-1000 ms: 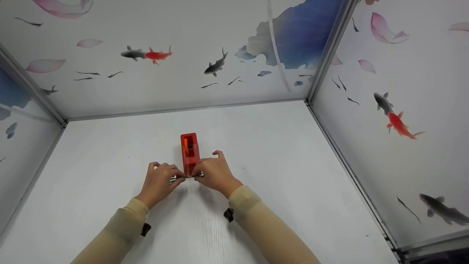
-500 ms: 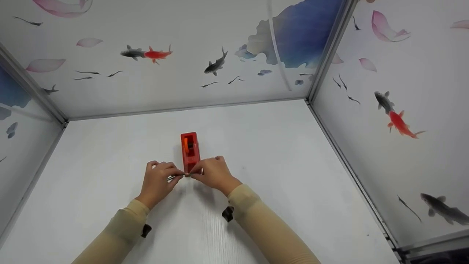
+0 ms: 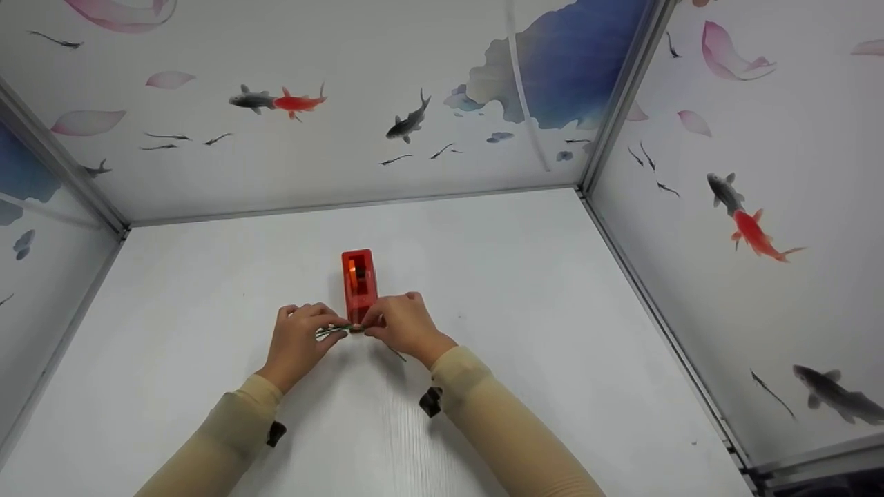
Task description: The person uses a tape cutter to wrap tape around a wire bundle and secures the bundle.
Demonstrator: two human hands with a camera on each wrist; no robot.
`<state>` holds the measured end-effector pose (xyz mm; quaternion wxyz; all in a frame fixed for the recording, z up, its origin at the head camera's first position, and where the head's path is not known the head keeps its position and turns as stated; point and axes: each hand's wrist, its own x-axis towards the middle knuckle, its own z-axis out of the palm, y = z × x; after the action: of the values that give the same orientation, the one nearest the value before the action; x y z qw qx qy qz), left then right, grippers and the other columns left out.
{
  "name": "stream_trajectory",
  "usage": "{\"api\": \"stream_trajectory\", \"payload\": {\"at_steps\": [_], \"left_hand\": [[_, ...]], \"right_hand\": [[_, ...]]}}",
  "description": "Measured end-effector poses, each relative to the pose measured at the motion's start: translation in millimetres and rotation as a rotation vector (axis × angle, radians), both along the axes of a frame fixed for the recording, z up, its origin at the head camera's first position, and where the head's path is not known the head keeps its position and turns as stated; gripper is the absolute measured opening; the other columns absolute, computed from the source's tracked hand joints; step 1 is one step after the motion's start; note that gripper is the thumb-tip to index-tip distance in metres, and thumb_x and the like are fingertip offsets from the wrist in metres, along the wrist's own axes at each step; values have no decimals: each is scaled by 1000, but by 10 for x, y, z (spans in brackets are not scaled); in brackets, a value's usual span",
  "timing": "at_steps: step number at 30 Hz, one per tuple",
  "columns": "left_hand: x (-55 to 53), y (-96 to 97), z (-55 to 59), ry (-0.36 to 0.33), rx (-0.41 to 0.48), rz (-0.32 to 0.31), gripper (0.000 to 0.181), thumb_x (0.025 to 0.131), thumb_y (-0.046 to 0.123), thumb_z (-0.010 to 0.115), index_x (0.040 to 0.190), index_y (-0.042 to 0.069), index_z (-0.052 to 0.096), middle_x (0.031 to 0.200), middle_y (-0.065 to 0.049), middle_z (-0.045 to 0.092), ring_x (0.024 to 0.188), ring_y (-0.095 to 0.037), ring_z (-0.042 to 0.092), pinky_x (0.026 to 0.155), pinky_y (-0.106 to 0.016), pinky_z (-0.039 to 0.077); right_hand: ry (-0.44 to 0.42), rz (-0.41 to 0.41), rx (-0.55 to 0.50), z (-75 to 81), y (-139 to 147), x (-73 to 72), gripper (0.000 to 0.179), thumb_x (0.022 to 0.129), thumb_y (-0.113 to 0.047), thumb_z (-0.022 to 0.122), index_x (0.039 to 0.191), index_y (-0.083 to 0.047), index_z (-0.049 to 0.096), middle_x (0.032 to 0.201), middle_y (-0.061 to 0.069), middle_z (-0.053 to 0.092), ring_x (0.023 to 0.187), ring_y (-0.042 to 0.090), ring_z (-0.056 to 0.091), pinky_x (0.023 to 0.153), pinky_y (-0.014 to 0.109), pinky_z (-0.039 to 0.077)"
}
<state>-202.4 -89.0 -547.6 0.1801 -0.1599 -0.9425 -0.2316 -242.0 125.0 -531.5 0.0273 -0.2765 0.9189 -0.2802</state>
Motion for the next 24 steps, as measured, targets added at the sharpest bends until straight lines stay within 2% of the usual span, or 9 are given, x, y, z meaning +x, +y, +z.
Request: {"api": "stream_trajectory", "payload": {"at_steps": [6,8,11,15,18,22,24], "left_hand": [[-57,-16,23,-168,45,-23,28,89,33,82,115,24,78,103,4,75,100,-18,68,106,-56,38],[-80,-23,24,-218,67,-46,25,91,33,79,115,25,78,102,4,75,102,-19,67,107,-57,34],[-105,-31,17,-247,96,-80,18,93,30,77,110,26,80,101,5,75,102,-19,67,109,-58,30],[-121,-27,7,-198,94,-101,14,91,27,79,105,26,81,99,7,76,99,-17,66,108,-58,30],[-126,-14,1,-166,87,-104,12,90,25,80,102,24,81,99,7,76,99,-16,67,108,-56,30],[-120,8,-5,-138,59,-112,12,89,23,81,101,23,80,100,5,76,100,-16,68,108,-56,31],[-115,15,-7,-102,35,-118,12,89,22,81,101,23,79,100,5,76,100,-15,68,108,-56,32]], "right_hand": [[99,10,32,19,31,-7,9,89,-24,84,98,-22,84,89,-10,77,86,11,69,110,51,37],[134,18,54,31,39,-7,8,89,-24,83,97,-23,84,90,-11,77,88,8,68,112,52,36],[188,33,71,34,42,-8,7,88,-24,84,94,-24,83,89,-11,76,89,7,69,112,54,36],[257,40,56,11,45,-11,6,86,-22,86,91,-23,83,89,-11,75,90,8,69,109,55,38],[275,26,31,-5,46,-9,6,85,-22,87,90,-23,84,88,-10,75,91,8,69,109,54,38],[261,5,19,-13,41,-15,6,85,-22,87,91,-23,84,89,-10,74,93,9,68,111,54,37],[244,-1,24,-15,42,-27,7,86,-22,86,93,-24,84,91,-10,75,95,9,68,113,55,36]]}}
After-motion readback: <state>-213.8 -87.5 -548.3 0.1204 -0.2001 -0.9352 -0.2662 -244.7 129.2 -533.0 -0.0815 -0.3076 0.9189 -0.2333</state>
